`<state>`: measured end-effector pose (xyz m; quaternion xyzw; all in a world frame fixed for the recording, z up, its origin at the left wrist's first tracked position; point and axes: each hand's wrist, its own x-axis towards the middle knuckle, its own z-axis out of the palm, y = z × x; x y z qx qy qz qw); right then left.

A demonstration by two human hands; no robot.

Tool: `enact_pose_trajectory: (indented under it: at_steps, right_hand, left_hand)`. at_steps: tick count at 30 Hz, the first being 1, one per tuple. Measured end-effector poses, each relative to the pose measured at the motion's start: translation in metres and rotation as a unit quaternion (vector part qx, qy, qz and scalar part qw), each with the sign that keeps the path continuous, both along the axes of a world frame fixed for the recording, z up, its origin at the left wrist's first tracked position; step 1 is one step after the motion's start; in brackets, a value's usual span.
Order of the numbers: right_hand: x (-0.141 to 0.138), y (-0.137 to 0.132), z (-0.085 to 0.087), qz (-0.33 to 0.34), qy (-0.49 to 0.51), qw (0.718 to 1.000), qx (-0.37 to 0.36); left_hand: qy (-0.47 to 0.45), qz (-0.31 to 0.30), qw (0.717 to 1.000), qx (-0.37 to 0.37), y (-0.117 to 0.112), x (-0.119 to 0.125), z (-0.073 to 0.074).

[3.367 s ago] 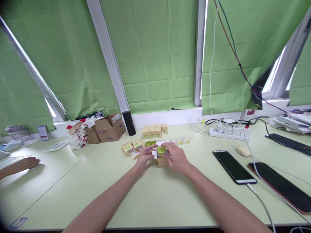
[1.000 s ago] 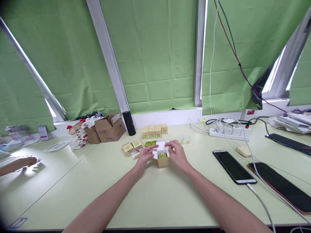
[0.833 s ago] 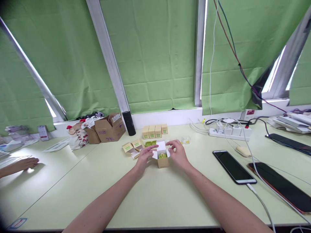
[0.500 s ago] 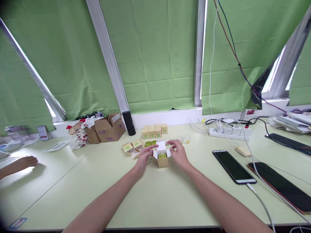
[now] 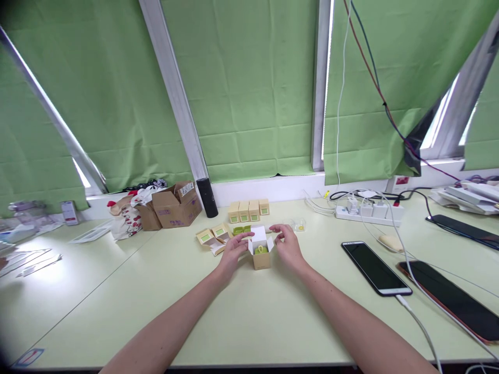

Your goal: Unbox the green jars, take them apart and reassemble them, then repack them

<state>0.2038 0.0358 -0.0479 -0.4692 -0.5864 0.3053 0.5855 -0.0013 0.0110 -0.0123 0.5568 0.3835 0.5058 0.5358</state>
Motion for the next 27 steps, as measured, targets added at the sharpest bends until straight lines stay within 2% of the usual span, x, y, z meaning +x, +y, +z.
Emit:
enact_pose_trajectory:
  at_steps: [10,17,27]
  right_hand:
    - [-0.002,0.002,-0.002,0.001,0.027,0.999,-0.034]
    - [-0.005,-0.003,0.007,0.015,0.062,0.995,-0.074]
    - [-0.007,-0.011,0.018,0.033,0.094,0.989,-0.105]
  left_hand:
    - [0.005,-0.01,1.0,0.01,-0.004,0.002,-0.001]
    - [-0.01,-0.033,0.999,-0.008,-0.002,0.007,-0.008]
    - [-0.005,-0.047,0.999,-0.015,-0.005,0.007,-0.007]
